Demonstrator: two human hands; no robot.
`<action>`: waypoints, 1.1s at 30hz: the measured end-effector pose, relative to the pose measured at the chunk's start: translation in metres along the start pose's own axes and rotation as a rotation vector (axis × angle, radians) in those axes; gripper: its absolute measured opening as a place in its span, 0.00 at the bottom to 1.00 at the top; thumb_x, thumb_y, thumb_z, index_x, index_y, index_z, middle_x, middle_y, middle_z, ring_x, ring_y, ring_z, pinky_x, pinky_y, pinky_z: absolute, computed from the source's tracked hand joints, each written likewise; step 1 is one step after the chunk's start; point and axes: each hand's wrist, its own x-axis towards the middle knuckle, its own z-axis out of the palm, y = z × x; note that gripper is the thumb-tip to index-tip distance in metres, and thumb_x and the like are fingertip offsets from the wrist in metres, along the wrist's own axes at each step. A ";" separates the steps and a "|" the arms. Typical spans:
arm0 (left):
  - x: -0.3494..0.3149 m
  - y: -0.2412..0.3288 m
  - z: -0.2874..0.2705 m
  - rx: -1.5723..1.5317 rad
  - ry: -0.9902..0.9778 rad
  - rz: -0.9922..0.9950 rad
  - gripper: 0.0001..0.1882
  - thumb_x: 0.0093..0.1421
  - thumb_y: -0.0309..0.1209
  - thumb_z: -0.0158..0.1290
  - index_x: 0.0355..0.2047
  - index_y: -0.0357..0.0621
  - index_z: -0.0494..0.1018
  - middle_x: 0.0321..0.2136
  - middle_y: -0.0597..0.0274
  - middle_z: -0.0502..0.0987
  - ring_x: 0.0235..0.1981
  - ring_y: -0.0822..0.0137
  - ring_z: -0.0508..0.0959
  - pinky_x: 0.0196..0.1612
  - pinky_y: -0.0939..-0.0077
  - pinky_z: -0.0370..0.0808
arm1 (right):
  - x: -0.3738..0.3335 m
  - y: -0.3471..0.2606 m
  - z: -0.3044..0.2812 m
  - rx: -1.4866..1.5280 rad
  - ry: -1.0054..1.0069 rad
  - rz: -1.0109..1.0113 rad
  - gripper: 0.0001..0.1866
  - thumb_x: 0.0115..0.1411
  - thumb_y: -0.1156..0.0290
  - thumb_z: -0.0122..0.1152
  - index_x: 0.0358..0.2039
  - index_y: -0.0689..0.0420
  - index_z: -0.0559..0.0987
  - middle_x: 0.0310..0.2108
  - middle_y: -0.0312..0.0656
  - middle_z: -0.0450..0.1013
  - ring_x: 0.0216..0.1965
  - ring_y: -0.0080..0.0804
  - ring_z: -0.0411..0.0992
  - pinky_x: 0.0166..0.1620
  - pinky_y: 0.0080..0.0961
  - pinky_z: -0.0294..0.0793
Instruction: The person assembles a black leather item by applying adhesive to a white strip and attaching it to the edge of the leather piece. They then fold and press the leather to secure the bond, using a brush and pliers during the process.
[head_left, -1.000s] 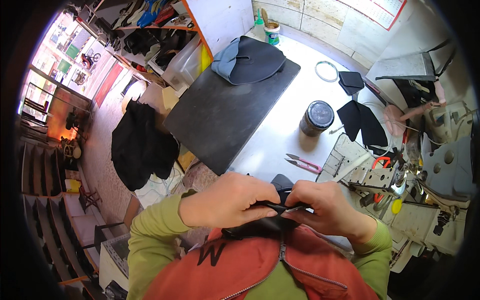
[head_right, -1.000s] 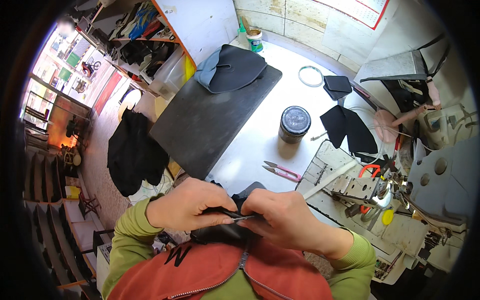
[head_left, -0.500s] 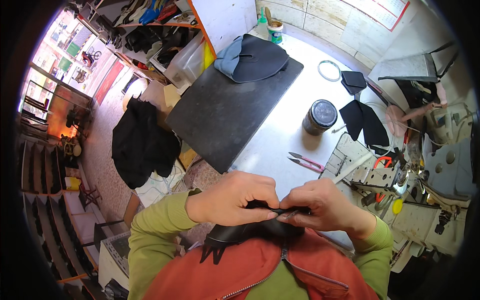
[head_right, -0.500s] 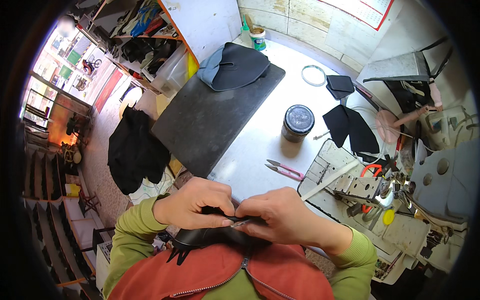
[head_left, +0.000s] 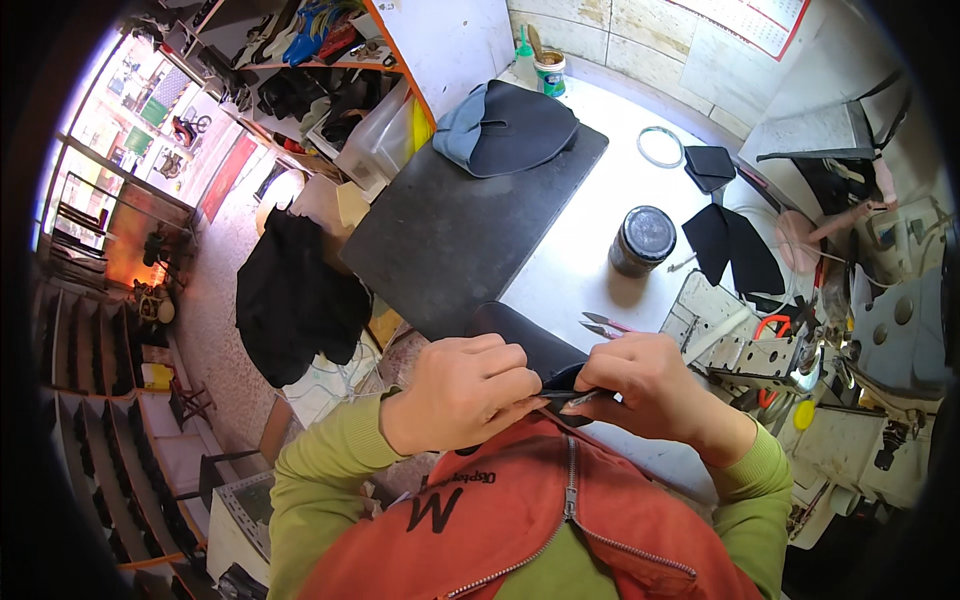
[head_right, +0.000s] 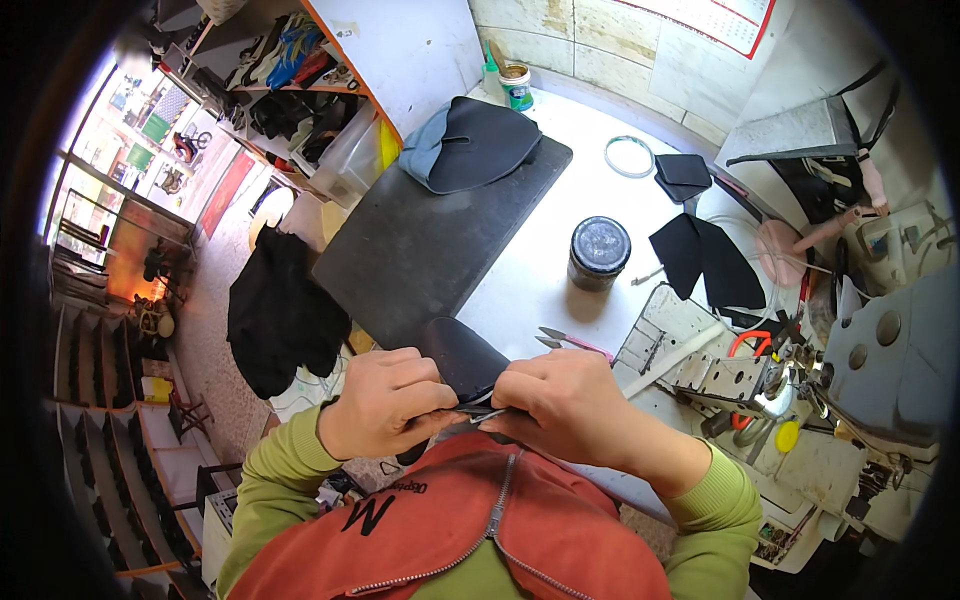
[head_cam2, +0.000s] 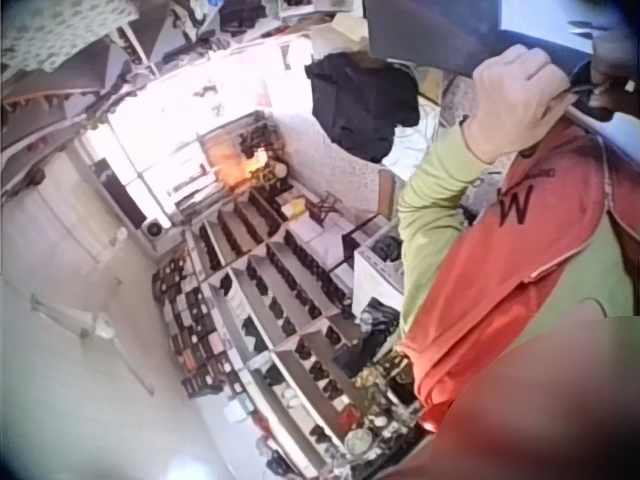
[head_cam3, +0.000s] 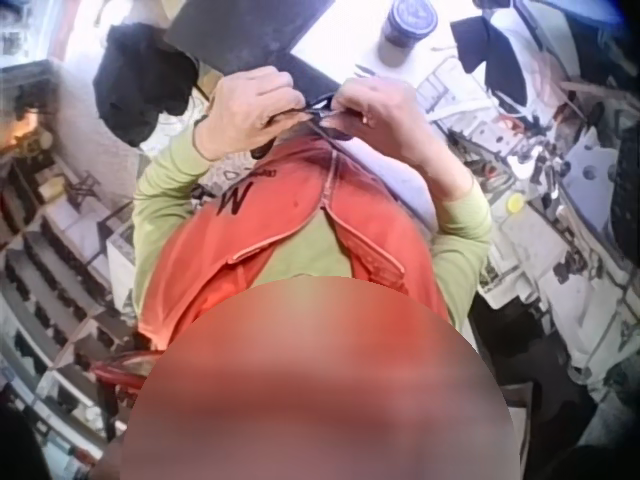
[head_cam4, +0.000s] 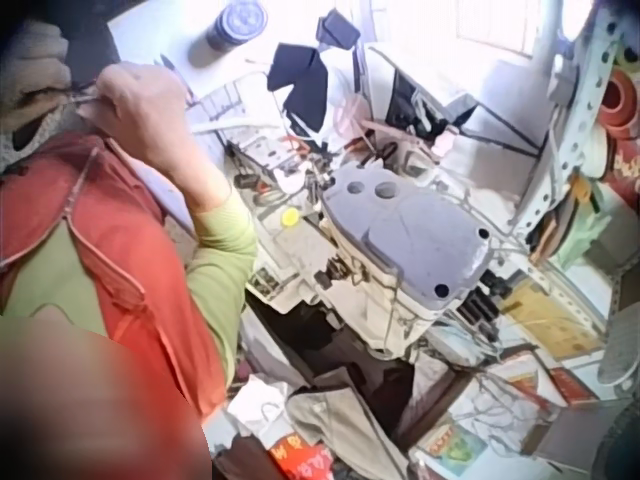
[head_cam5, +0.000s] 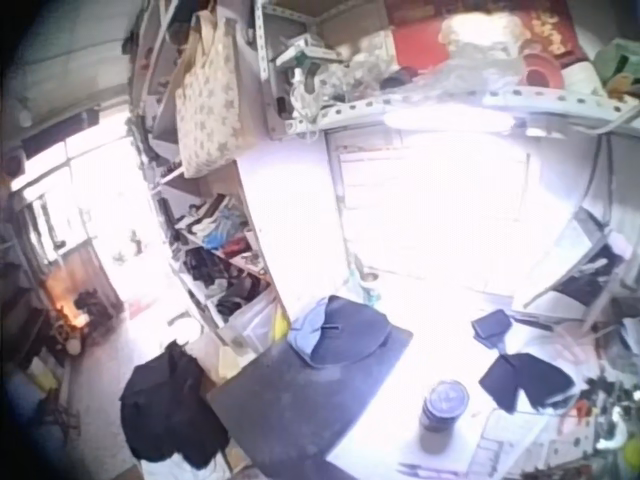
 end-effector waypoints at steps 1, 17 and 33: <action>-0.001 0.001 0.002 0.000 0.023 -0.001 0.12 0.41 0.30 0.65 0.25 0.46 0.74 0.16 0.67 0.64 0.16 0.66 0.67 0.17 0.74 0.61 | -0.001 0.000 0.002 -0.038 0.033 -0.026 0.12 0.43 0.67 0.68 0.21 0.52 0.71 0.20 0.34 0.68 0.21 0.35 0.69 0.24 0.29 0.65; -0.012 0.008 0.004 0.062 0.103 0.052 0.13 0.42 0.31 0.63 0.31 0.49 0.78 0.16 0.69 0.61 0.16 0.71 0.65 0.16 0.75 0.59 | -0.017 0.007 0.029 -0.473 0.415 -0.413 0.07 0.42 0.68 0.59 0.25 0.51 0.76 0.25 0.29 0.68 0.17 0.20 0.58 0.21 0.17 0.53; -0.012 -0.006 0.040 -0.964 0.443 -0.779 0.04 0.63 0.27 0.50 0.33 0.40 0.69 0.26 0.72 0.71 0.26 0.82 0.68 0.32 0.87 0.65 | -0.025 0.004 0.035 0.017 0.483 0.047 0.23 0.49 0.62 0.69 0.40 0.58 0.68 0.29 0.42 0.70 0.24 0.34 0.69 0.25 0.24 0.68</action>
